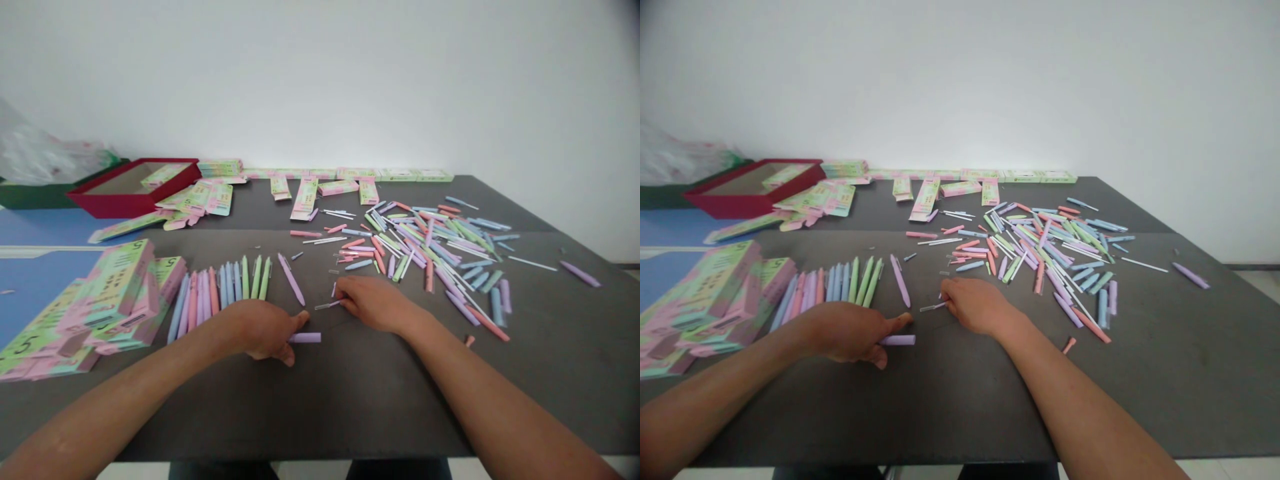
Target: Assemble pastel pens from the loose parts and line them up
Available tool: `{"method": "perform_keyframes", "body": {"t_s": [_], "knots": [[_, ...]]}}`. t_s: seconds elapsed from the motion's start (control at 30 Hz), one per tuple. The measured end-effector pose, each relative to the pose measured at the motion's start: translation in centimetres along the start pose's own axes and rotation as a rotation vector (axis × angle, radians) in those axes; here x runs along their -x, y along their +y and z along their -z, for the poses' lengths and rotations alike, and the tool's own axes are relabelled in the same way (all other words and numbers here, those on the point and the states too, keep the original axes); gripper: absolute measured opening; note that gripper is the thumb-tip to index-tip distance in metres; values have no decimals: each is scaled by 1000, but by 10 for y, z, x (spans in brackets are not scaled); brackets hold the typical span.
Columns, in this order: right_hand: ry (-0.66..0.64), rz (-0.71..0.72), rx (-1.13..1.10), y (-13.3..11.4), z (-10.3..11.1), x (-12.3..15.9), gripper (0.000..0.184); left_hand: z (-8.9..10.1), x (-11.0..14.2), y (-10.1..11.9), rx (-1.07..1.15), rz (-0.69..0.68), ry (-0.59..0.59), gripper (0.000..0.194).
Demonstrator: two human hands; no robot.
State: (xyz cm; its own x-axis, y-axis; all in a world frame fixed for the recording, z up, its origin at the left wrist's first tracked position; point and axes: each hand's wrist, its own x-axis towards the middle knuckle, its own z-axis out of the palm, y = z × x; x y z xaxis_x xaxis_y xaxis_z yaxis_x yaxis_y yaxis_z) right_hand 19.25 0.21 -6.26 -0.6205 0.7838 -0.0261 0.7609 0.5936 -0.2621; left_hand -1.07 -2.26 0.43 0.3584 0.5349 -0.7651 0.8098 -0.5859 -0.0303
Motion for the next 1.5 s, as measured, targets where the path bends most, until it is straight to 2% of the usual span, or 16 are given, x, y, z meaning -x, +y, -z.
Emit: {"method": "perform_keyframes", "body": {"t_s": [0.6,0.9,1.1,1.27,1.37,1.5], "knots": [[46,12,-35,-4,-9,-4,9,4,4,5,0,30,-22,80],[63,12,-21,-18,-12,-7,19,2,2,5,4,45,-18,79],[32,76,59,-28,-17,-15,15,3,3,6,-15,38,-26,81],[28,76,72,-33,-19,-19,15,2,2,5,-8,34,-22,83],[75,40,-50,-30,-17,-20,11,1,2,4,18,25,-23,82],[243,-99,-423,-20,-14,-23,7,2,2,4,29,27,-40,79]]}}
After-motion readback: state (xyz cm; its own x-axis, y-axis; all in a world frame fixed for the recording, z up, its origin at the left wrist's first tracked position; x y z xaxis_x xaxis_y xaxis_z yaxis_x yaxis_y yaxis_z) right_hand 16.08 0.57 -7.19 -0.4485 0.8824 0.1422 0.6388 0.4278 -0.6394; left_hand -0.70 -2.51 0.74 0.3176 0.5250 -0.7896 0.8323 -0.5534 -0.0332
